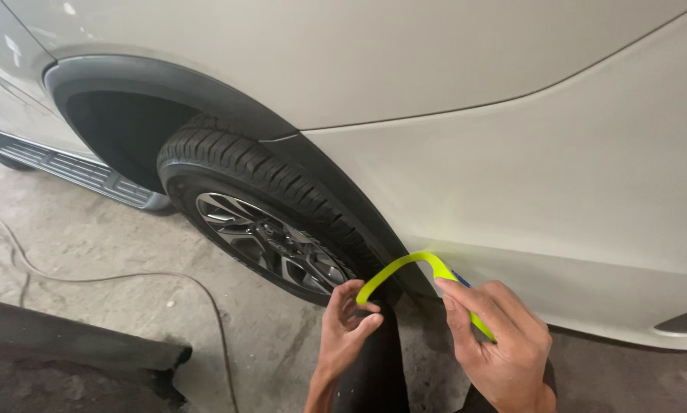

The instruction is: The person applies a strip of bright green tape along the lower edge of a white car's rear quarter panel. They smooth the tape with their fingers to ensure it adheres, then tear off the end and press the final section firmly.

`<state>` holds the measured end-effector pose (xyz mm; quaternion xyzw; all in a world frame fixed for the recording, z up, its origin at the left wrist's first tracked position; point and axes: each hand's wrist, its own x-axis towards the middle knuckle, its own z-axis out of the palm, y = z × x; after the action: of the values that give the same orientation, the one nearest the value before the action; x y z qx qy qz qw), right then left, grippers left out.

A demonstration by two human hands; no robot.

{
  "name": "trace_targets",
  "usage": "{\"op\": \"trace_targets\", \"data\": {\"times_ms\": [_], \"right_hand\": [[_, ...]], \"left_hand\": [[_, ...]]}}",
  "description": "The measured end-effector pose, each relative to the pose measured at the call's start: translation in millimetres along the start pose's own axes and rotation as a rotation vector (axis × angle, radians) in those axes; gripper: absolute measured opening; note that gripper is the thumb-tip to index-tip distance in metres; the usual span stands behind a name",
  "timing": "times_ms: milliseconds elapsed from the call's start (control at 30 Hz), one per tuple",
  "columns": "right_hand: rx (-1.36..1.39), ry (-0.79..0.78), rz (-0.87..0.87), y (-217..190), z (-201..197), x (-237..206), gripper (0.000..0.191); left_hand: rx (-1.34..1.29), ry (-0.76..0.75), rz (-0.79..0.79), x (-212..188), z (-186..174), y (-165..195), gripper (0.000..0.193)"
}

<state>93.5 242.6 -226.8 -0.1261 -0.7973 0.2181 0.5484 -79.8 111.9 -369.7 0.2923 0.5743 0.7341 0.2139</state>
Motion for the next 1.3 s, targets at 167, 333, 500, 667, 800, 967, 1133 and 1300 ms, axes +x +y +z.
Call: {"op": "trace_targets", "data": {"times_ms": [167,333,500,667,800,967,1133,1300], "right_hand": [[-0.011,-0.004,0.024,-2,-1,1,0.022],[0.005,0.012,0.084,4,4,-5,0.023],[0.094,0.012,0.186,13,9,-14,0.021],[0.075,-0.008,0.213,21,8,-17,0.019],[0.066,0.019,0.274,22,8,-19,0.020],[0.041,0.009,0.276,23,7,-21,0.019],[0.073,-0.011,0.265,28,6,-19,0.020],[0.047,-0.040,0.254,35,4,-32,0.021]], "left_hand": [[-0.157,0.293,0.045,15,10,-5,0.016],[-0.205,0.282,0.114,29,-19,1,0.015],[-0.175,0.260,0.218,40,-28,21,0.016],[-0.038,0.258,0.231,47,-20,29,0.016],[0.094,0.282,0.132,44,0,8,0.038],[-0.039,0.329,0.063,50,9,-13,0.009],[-0.015,0.352,0.154,54,0,8,0.009],[0.746,0.441,0.868,78,-9,86,0.056]]}}
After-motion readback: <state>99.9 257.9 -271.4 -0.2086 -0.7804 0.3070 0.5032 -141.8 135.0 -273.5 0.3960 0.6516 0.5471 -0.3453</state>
